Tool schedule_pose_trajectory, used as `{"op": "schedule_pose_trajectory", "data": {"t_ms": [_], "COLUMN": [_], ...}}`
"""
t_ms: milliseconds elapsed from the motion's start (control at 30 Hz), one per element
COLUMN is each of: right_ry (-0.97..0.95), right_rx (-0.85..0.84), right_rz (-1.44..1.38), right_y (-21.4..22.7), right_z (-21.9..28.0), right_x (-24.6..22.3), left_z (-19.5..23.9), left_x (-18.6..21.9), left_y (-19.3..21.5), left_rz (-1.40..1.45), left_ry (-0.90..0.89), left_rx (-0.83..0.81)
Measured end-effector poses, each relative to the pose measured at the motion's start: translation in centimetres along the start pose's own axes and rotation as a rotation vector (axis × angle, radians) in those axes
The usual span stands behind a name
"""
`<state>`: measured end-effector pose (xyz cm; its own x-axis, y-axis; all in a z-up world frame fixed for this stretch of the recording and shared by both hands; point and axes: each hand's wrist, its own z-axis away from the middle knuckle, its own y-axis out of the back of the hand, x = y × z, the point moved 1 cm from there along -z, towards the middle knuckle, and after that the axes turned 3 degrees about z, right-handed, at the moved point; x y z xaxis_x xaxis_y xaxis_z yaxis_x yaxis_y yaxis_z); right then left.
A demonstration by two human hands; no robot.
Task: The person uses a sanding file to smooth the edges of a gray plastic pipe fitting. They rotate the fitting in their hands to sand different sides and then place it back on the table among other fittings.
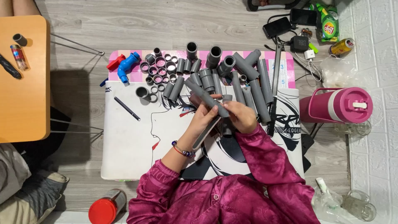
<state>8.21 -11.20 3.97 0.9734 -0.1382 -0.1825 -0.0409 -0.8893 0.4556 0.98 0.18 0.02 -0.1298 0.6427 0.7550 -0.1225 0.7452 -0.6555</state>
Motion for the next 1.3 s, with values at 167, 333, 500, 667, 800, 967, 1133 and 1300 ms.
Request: {"op": "schedule_pose_trajectory", "data": {"t_ms": [167, 333, 500, 667, 800, 967, 1133, 1300], "right_ry": [0.018, -0.025, -0.021, -0.084, -0.054, -0.050, -0.057, -0.068], "right_rx": [0.040, 0.097, 0.041, 0.016, 0.019, 0.012, 0.030, 0.002], "right_rz": [-0.042, -0.129, -0.221, -0.173, -0.221, -0.195, -0.167, -0.147], "right_y": [0.6, 0.6, 0.0, 0.4, -0.6, 0.1, -0.1, 0.2], "right_z": [-0.7, -1.1, -0.4, -0.5, -0.2, -0.5, -0.2, -0.2], "right_x": [1.0, 0.6, 0.6, 1.3, 0.4, 1.4, 0.9, 1.6], "left_z": [-0.2, 0.2, 0.7, -0.1, 0.6, 0.3, 0.2, 0.2], "left_x": [0.2, 2.1, 3.6, 1.8, 3.8, 2.8, 2.6, 2.8], "left_y": [0.0, -1.2, -2.4, -0.6, -2.4, -1.4, -1.3, -1.4], "left_rz": [0.003, 0.104, 0.053, 0.067, 0.045, 0.005, 0.018, -0.016], "left_ry": [-0.010, -0.036, 0.016, 0.015, 0.021, 0.019, 0.019, -0.006], "left_rx": [-0.013, 0.031, 0.048, 0.007, 0.033, 0.038, 0.032, 0.025]}}
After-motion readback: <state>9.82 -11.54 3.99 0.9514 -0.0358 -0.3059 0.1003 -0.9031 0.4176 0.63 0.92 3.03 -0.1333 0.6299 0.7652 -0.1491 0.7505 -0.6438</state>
